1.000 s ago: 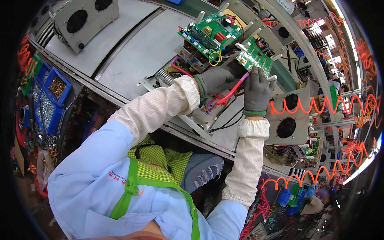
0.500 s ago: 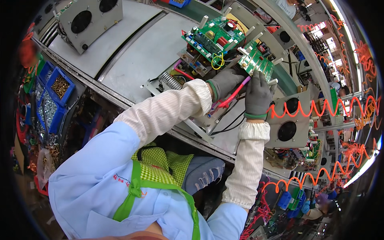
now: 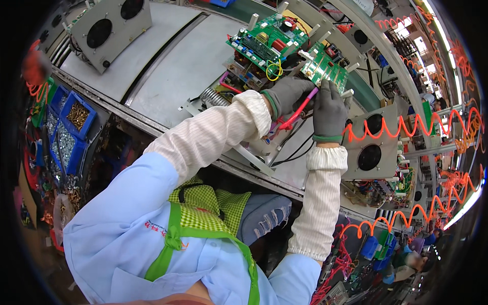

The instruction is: The person assembles electronic components on a workbench, using a pneumatic screwdriver to secure parts and connecting various colored wires to a circuit board. They handle small hardware items from bins and manipulate wires to fit them into the device.

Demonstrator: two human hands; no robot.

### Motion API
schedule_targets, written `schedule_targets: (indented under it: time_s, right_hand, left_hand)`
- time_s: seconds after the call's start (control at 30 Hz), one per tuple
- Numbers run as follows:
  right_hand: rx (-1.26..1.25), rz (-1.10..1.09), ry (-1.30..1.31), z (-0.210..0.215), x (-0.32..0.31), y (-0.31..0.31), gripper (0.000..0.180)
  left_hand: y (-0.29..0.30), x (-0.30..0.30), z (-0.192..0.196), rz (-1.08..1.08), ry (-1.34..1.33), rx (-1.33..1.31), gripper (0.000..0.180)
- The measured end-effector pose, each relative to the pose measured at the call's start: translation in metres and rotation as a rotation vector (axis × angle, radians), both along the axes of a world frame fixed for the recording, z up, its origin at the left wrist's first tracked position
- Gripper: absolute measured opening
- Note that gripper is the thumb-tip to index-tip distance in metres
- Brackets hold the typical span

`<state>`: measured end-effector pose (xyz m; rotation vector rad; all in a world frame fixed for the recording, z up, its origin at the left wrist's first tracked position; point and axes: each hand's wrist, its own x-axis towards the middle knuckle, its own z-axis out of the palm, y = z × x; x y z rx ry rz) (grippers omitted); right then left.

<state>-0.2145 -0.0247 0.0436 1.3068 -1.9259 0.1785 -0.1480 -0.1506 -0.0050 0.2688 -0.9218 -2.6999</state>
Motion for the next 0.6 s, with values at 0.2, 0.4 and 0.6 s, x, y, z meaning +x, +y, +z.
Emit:
schedule_targets:
  time_s: [0.2,0.4,0.6]
  right_hand:
    - [0.032,-0.028,0.011,0.0,-0.002,0.0,0.036]
    - [-0.004,-0.068,-0.089,0.003,0.013,0.0,0.037]
    - [-0.309,-0.013,-0.118,-0.009,0.032,0.035,0.044]
  left_hand:
    - [0.005,0.021,0.02,0.074,0.071,-0.305,0.025]
    - [-0.01,0.021,0.018,0.705,0.155,-1.886,0.031]
    - [-0.014,0.015,0.015,0.246,0.347,-1.227,0.031]
